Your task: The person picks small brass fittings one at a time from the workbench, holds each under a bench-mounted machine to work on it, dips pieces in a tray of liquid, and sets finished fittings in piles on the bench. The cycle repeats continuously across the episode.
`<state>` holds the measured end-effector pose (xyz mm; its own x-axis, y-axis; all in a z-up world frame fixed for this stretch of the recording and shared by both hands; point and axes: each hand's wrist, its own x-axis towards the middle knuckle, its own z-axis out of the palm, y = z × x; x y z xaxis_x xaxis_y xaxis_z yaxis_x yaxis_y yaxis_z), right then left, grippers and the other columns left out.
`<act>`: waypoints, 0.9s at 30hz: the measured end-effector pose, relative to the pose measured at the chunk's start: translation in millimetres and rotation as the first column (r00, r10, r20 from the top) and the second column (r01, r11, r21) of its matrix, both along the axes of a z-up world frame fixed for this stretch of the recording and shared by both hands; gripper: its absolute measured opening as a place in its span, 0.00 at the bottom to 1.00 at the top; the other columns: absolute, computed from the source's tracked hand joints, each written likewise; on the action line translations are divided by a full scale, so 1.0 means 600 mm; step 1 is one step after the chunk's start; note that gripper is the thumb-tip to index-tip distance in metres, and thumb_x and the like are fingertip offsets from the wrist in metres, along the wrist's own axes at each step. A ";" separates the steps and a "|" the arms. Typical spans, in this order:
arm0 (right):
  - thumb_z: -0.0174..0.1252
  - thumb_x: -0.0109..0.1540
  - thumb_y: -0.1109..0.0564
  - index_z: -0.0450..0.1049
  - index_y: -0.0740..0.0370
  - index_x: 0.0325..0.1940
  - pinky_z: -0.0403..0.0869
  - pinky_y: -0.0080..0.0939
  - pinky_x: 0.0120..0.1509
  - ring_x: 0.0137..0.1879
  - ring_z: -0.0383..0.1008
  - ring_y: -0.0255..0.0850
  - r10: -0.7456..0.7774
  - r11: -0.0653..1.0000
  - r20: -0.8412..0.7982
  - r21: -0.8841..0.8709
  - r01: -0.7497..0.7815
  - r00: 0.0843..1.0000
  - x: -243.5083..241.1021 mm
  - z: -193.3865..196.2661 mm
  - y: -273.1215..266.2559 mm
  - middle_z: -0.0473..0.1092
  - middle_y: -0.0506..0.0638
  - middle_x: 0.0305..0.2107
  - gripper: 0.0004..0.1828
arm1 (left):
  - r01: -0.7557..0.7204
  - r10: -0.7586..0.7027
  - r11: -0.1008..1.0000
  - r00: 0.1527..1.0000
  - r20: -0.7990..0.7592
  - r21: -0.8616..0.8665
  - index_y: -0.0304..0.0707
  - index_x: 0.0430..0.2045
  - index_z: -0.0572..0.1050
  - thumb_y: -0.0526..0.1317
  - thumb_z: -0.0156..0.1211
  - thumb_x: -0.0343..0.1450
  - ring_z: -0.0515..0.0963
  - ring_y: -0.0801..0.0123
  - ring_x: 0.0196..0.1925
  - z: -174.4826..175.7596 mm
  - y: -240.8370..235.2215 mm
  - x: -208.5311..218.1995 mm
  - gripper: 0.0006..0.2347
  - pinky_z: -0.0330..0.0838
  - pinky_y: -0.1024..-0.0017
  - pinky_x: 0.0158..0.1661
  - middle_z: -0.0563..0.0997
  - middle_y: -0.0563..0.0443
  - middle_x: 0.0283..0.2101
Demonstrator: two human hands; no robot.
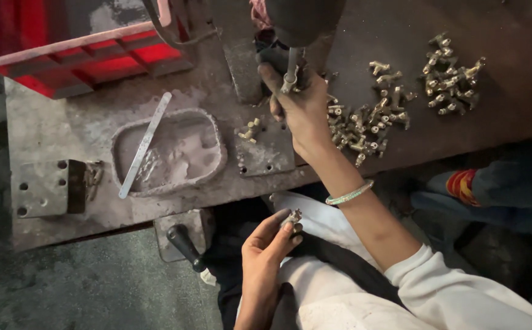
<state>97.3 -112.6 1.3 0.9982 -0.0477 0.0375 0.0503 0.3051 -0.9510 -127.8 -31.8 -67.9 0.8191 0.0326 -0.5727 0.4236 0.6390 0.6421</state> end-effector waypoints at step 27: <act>0.69 0.62 0.48 0.79 0.64 0.47 0.64 0.31 0.23 0.23 0.71 0.29 0.302 0.920 -0.011 -0.260 -0.294 0.953 0.021 0.032 -0.046 0.73 0.43 0.22 0.18 | -0.016 0.004 0.997 0.986 0.167 0.070 0.27 0.54 0.78 0.33 0.61 0.72 0.82 0.72 0.48 0.074 -0.005 0.095 0.15 0.79 0.69 0.51 0.84 0.48 0.49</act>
